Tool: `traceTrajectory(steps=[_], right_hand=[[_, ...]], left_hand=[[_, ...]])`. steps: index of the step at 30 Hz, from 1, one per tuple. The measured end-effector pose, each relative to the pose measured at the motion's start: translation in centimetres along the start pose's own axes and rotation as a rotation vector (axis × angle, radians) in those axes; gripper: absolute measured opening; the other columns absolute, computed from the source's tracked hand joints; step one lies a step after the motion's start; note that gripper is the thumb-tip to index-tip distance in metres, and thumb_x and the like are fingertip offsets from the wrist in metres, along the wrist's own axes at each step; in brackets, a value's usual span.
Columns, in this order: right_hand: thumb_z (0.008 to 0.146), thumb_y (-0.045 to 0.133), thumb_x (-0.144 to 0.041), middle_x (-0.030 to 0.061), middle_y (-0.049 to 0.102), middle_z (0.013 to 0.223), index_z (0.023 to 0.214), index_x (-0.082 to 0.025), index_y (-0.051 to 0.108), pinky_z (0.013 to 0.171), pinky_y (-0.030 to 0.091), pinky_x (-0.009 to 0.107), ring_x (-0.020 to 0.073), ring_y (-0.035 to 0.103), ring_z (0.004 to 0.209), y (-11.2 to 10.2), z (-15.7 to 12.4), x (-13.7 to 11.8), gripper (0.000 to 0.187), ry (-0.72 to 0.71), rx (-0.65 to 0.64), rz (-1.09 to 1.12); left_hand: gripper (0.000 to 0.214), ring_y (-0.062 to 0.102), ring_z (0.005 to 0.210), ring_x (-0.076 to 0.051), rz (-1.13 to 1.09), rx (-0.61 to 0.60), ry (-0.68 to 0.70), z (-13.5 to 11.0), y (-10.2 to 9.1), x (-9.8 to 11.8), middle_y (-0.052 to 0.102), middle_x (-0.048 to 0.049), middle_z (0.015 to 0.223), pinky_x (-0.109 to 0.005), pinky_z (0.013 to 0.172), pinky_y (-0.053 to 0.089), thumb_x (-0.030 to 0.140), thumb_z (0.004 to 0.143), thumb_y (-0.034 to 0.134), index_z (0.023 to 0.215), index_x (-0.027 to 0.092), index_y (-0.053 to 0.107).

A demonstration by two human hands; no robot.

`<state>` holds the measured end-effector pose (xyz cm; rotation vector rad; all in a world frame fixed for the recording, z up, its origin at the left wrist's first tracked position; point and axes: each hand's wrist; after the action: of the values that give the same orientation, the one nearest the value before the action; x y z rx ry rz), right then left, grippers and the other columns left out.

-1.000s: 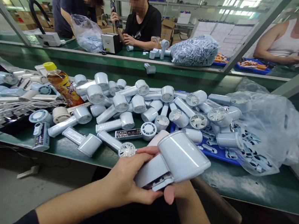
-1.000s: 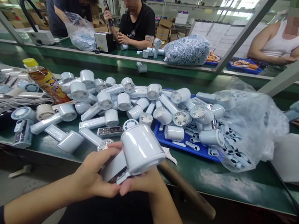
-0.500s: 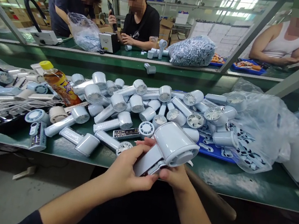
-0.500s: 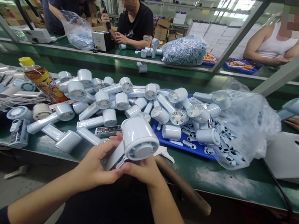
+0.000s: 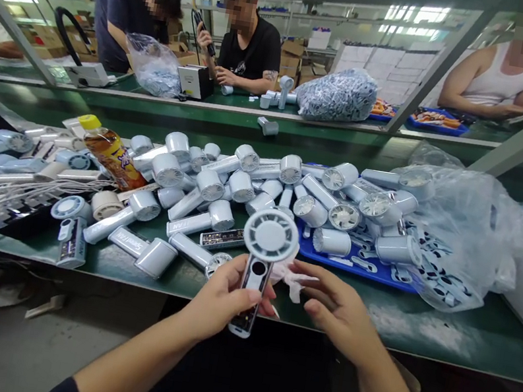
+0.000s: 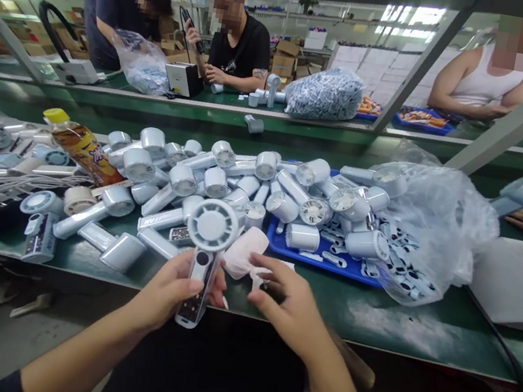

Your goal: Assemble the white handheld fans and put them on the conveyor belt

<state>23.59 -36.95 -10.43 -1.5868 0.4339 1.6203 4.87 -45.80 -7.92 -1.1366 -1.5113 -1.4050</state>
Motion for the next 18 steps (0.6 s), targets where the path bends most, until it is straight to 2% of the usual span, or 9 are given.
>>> traceTrajectory(steps=[2,4,7,10,14,18], right_hand=[[0.080,0.057,-0.038,0.0099,0.061,0.110,0.110,-0.022,0.056,0.077,0.052,0.035,0.0220,0.063,0.087,-1.2,-1.0,-0.2,0.034,0.065,0.079,-0.161],[0.080,0.057,-0.035,0.0088,0.062,0.107,0.107,-0.023,0.057,0.077,0.052,0.035,0.0207,0.063,0.084,-1.4,-1.5,-1.0,0.029,0.071,0.085,-0.217],[0.080,0.057,-0.037,0.0085,0.061,0.111,0.113,-0.024,0.054,0.077,0.052,0.035,0.0214,0.063,0.088,-0.5,-0.9,-2.6,0.036,0.083,0.024,-0.057],[0.077,0.060,-0.041,0.0097,0.058,0.116,0.120,-0.023,0.048,0.077,0.052,0.036,0.0222,0.062,0.091,0.4,0.7,-3.8,0.047,0.124,0.037,0.182],[0.077,0.060,-0.039,0.0092,0.062,0.106,0.110,-0.019,0.055,0.075,0.051,0.035,0.0216,0.062,0.088,0.4,2.7,-4.4,0.039,0.170,0.011,0.376],[0.075,0.063,-0.036,0.0069,0.063,0.098,0.104,-0.021,0.057,0.067,0.051,0.033,0.0195,0.062,0.078,0.3,3.7,-4.5,0.034,0.168,-0.027,0.383]], left_hand=[[0.023,0.059,0.063,-0.013,-0.084,-0.013,0.013,0.2,-0.1,0.1,0.060,-0.0029,0.079,-0.026,0.063,0.047,0.033,0.077,0.056,0.093,0.016,0.054],[0.022,0.059,0.062,-0.012,-0.093,-0.029,0.042,0.6,0.1,0.2,0.061,-0.0044,0.079,-0.024,0.060,0.046,0.034,0.081,0.054,0.091,0.014,0.057],[0.023,0.060,0.062,-0.013,-0.111,-0.061,0.071,1.3,0.9,0.4,0.063,-0.0065,0.081,-0.024,0.061,0.046,0.033,0.078,0.058,0.088,0.013,0.059],[0.022,0.058,0.061,-0.012,-0.132,-0.024,0.066,1.9,1.8,0.6,0.063,-0.0054,0.079,-0.023,0.060,0.046,0.030,0.077,0.061,0.091,0.014,0.059],[0.026,0.055,0.062,-0.011,-0.133,0.010,0.060,2.3,2.4,1.1,0.063,-0.0041,0.080,-0.021,0.060,0.045,0.026,0.075,0.062,0.099,0.015,0.059],[0.022,0.055,0.063,-0.012,-0.128,0.007,0.057,2.9,2.5,1.0,0.061,-0.0033,0.077,-0.023,0.061,0.046,0.026,0.074,0.063,0.093,0.015,0.060]])
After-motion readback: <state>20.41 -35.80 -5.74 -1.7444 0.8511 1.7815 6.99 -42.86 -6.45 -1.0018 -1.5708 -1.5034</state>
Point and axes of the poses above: each hand's wrist, its own z-axis towards the middle knuckle, its own y-axis out of the palm, x = y × z
